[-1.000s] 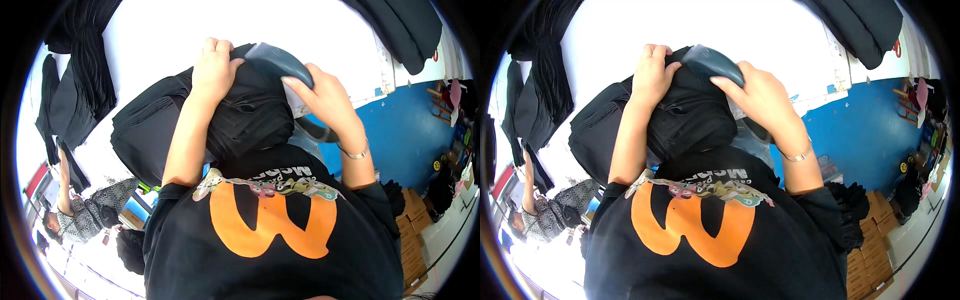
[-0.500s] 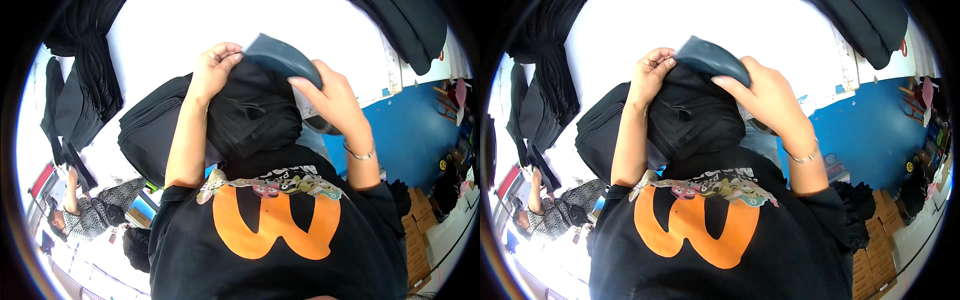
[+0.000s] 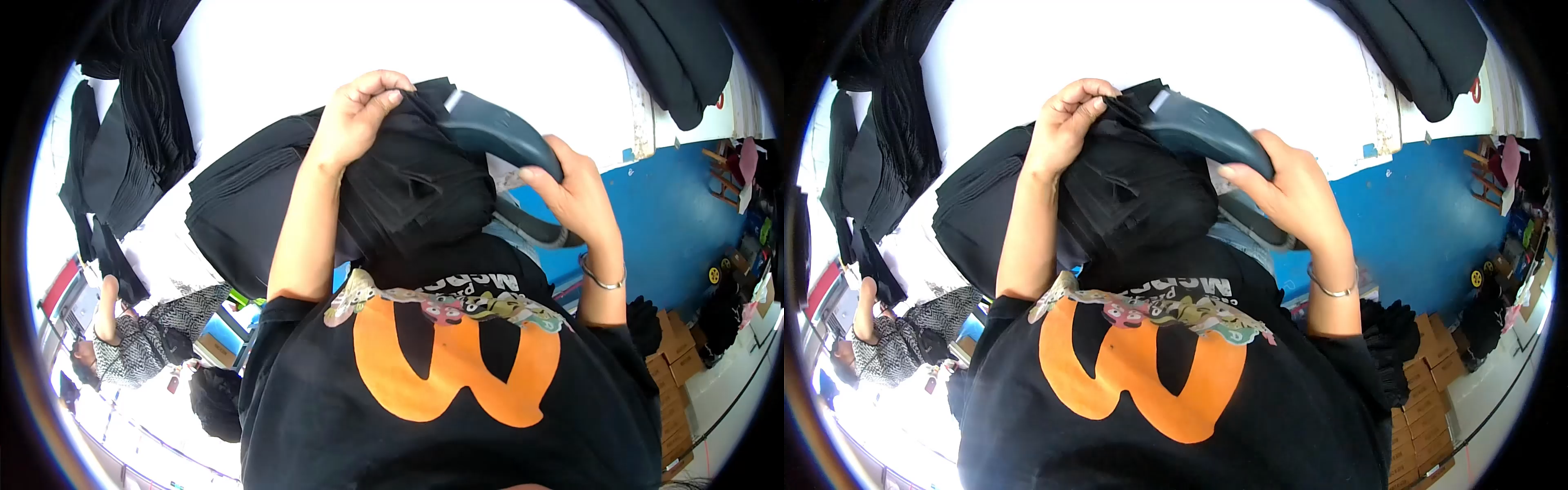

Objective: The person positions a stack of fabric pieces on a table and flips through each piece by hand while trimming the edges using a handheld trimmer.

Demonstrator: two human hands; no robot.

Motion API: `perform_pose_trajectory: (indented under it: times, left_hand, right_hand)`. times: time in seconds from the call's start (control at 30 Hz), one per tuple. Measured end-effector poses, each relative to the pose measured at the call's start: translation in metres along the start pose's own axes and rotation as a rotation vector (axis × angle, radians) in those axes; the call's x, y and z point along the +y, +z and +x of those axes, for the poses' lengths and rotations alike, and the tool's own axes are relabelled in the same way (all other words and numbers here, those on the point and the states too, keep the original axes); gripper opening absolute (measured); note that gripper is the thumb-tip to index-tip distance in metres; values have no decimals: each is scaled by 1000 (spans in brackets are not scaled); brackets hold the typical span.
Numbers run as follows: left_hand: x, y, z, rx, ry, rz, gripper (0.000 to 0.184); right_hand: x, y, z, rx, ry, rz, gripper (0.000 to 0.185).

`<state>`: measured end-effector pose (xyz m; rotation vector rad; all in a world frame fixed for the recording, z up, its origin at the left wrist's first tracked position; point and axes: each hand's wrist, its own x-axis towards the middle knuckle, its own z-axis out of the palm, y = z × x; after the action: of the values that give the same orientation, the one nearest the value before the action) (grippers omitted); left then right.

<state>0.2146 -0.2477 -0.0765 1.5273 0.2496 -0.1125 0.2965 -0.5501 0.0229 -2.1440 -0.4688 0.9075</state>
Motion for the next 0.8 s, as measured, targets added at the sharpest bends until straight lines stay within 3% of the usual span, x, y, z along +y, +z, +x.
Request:
perform_pose_trajectory:
  times: [0.17, 0.23, 0.3, 0.33, 0.47, 0.5, 0.57, 0.63, 0.7, 0.77, 0.8]
  left_hand:
    - [17, 2, -13, -18, 46, -85, 17]
    - [19, -4, -19, 12, 41, 2, 17]
    - [19, -5, -20, -45, 97, 95, 18]
    - [22, -3, -21, -27, 89, 93, 17]
    - [67, -12, -50, -173, 46, 338, 11]
    - [73, -19, -59, -318, 197, 457, 12]
    - [69, -24, -77, -310, -69, 485, 19]
    - [61, -26, -78, -117, -230, 476, 25]
    - [49, -28, -68, -60, -227, 536, 25]
    - [67, -22, -53, -122, -418, 728, 24]
    - [61, -23, -50, -72, -403, 765, 23]
  right_hand:
    - [-26, 8, 8, -4, -249, 27, 45]
    - [-1, 7, 0, 32, -198, 118, 44]
    - [9, -1, -3, -3, 85, 114, 43]
    - [6, -1, -4, -13, 83, 106, 43]
    - [-24, -4, -18, -16, -152, 8, 42]
    - [-29, -6, -25, -3, -243, 27, 42]
    - [-32, -12, -30, -37, -254, 14, 47]
    - [-38, -16, -23, -227, -246, -285, 51]
    - [-54, 14, -6, -304, -422, -595, 49]
    - [-61, 49, 15, -268, -526, -547, 50]
    - [-63, 50, 12, -271, -531, -555, 50]
